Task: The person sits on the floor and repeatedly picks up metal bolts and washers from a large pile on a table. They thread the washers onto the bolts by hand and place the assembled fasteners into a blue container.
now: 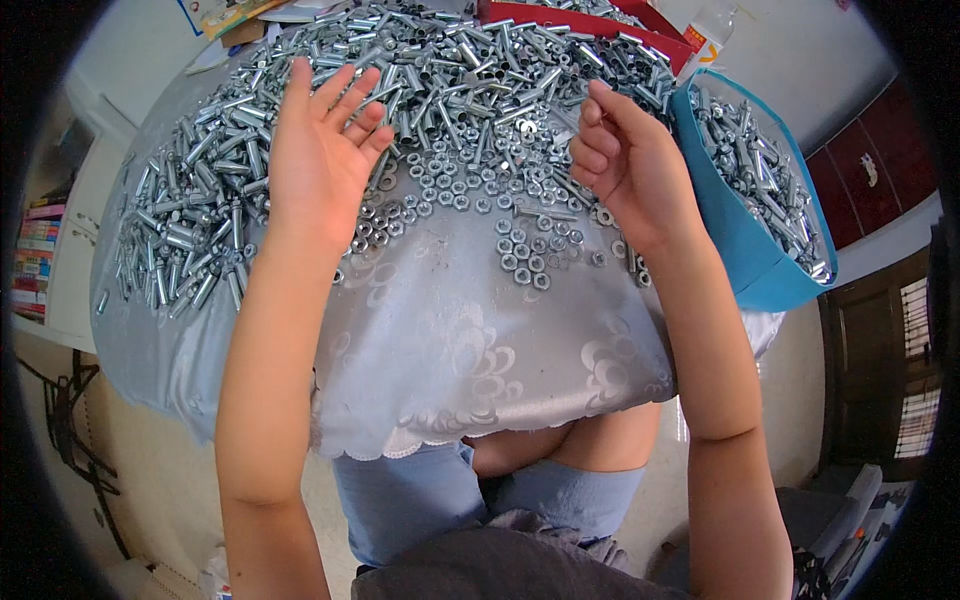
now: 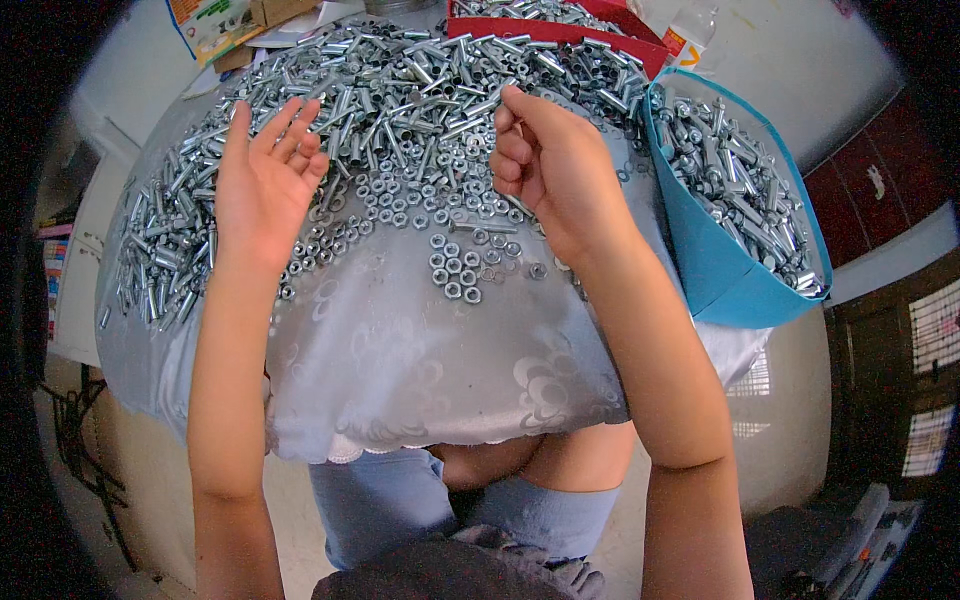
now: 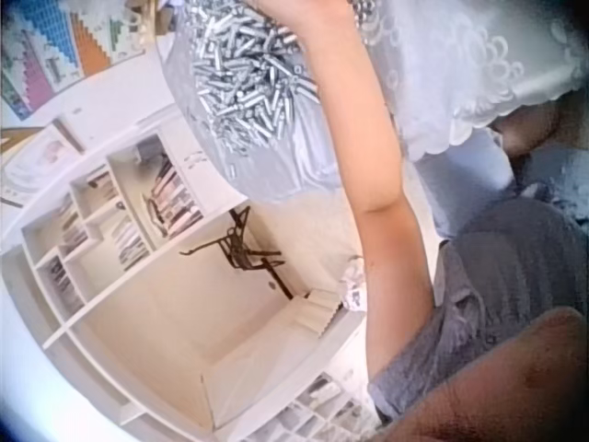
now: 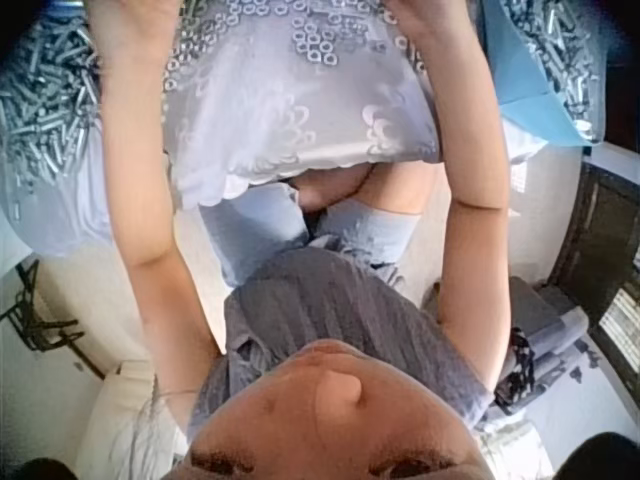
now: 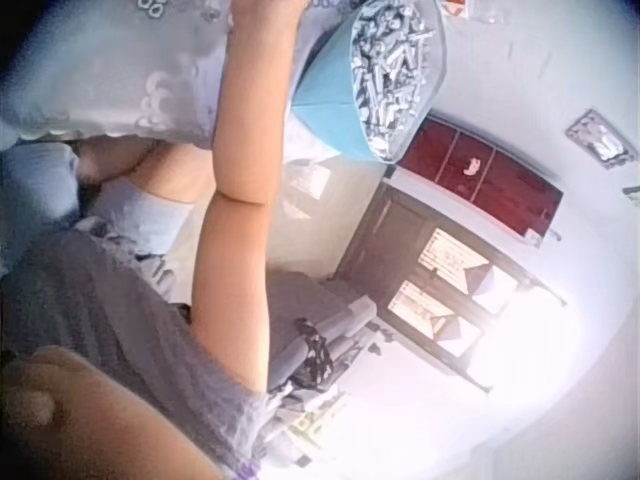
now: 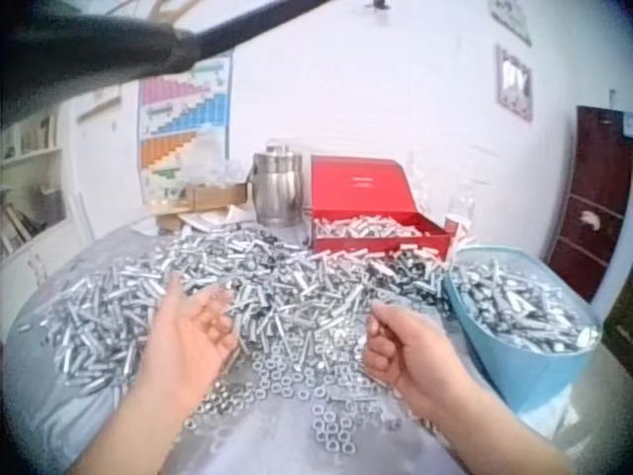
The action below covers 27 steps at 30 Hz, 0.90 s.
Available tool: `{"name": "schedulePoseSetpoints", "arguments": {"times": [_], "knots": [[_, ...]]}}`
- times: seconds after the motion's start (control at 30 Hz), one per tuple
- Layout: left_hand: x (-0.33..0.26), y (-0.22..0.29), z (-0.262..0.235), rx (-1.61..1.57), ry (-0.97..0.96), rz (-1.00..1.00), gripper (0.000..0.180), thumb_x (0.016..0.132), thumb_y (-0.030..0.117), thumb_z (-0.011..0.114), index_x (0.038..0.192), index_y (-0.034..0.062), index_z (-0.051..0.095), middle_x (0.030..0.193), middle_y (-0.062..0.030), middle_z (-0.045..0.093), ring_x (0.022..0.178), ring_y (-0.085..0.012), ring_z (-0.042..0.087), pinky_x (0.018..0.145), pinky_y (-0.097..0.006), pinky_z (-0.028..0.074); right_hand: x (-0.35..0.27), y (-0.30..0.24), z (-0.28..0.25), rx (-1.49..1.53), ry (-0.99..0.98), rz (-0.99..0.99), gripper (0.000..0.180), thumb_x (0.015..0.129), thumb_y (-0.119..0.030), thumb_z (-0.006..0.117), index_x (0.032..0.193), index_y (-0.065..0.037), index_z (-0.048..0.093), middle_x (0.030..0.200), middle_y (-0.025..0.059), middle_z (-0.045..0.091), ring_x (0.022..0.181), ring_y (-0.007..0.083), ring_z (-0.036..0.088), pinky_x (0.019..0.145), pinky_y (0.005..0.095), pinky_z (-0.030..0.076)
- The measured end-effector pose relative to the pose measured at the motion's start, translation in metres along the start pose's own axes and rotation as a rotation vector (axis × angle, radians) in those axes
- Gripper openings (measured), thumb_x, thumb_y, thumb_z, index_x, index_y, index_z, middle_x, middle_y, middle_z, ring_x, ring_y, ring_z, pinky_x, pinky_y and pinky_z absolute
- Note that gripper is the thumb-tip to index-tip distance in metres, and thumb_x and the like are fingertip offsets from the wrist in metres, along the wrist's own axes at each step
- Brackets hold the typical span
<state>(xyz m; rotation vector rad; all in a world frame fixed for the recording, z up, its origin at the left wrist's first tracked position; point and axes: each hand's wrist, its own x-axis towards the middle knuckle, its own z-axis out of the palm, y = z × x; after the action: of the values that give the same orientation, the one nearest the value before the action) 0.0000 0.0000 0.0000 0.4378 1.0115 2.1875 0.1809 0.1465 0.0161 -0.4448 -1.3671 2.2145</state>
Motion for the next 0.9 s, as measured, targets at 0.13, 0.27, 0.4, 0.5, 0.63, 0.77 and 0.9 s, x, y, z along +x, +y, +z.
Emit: {"name": "schedulePoseSetpoints", "arguments": {"times": [0.13,0.27,0.4,0.5,0.63,0.77,0.9], "knots": [[0.003,-0.004,-0.002,0.734,0.106,0.361,0.031,0.085,0.021,0.055,0.111,0.0051,0.052,0.098,-0.0052,0.056,0.079,-0.0124,0.051,0.069,-0.025,0.043,0.0,0.002,0.001,0.007,0.011,-0.02,0.024,0.089,-0.025,0.046,0.072,-0.008,0.046,0.055,-0.0039,0.033,0.051,0.0084,0.035,0.048,0.0228,0.031],[0.001,-0.013,-0.011,1.412,-0.015,0.645,0.025,0.08,0.008,0.055,0.105,0.0066,0.056,0.096,-0.0067,0.057,0.083,-0.0169,0.053,0.074,-0.027,0.042,0.0,0.002,-0.001,-0.021,0.036,-0.046,0.024,0.088,-0.024,0.047,0.072,-0.007,0.046,0.055,-0.0032,0.035,0.051,0.0091,0.036,0.049,0.0232,0.032],[-0.001,-0.016,-0.018,1.759,-0.028,0.729,0.027,0.077,0.005,0.054,0.104,0.0061,0.055,0.101,-0.0103,0.057,0.094,-0.0275,0.053,0.082,-0.033,0.041,0.002,0.001,-0.002,-0.016,0.028,-0.039,0.024,0.088,-0.024,0.047,0.072,-0.007,0.047,0.056,-0.0031,0.036,0.052,0.009,0.036,0.049,0.0232,0.032],[-0.001,-0.016,-0.021,1.805,-0.045,0.749,0.025,0.077,0.006,0.056,0.101,0.0056,0.057,0.103,-0.0101,0.057,0.096,-0.0292,0.052,0.084,-0.035,0.04,0.003,0.001,-0.002,-0.037,0.05,-0.047,0.024,0.088,-0.024,0.046,0.072,-0.008,0.046,0.055,-0.0036,0.035,0.052,0.0085,0.036,0.049,0.0228,0.032],[-0.002,-0.014,-0.02,1.795,-0.082,0.74,0.02,0.075,0.008,0.06,0.095,0.0048,0.059,0.102,-0.0094,0.058,0.096,-0.029,0.052,0.085,-0.035,0.039,0.001,0.001,0.002,-0.073,0.087,-0.036,0.023,0.09,-0.024,0.045,0.072,-0.009,0.045,0.055,-0.0048,0.031,0.052,0.0074,0.035,0.049,0.0217,0.031],[0.001,-0.011,-0.021,1.774,-0.097,0.747,0.018,0.074,0.008,0.061,0.092,0.0048,0.059,0.094,-0.0095,0.06,0.09,-0.0278,0.054,0.081,-0.035,0.041,-0.002,0.001,0.008,-0.15,0.105,-0.027,0.024,0.089,-0.026,0.045,0.073,-0.008,0.045,0.055,-0.0045,0.032,0.052,0.0073,0.035,0.049,0.0216,0.031],[0.002,-0.013,-0.023,1.715,-0.069,0.769,0.017,0.075,0.006,0.059,0.092,0.0058,0.059,0.087,-0.0093,0.061,0.079,-0.025,0.057,0.071,-0.033,0.044,-0.002,0.004,0.004,-0.481,0.048,-0.105,0.021,0.085,-0.023,0.053,0.074,-0.005,0.053,0.058,-0.0028,0.042,0.054,0.0081,0.04,0.05,0.0214,0.033]]}}
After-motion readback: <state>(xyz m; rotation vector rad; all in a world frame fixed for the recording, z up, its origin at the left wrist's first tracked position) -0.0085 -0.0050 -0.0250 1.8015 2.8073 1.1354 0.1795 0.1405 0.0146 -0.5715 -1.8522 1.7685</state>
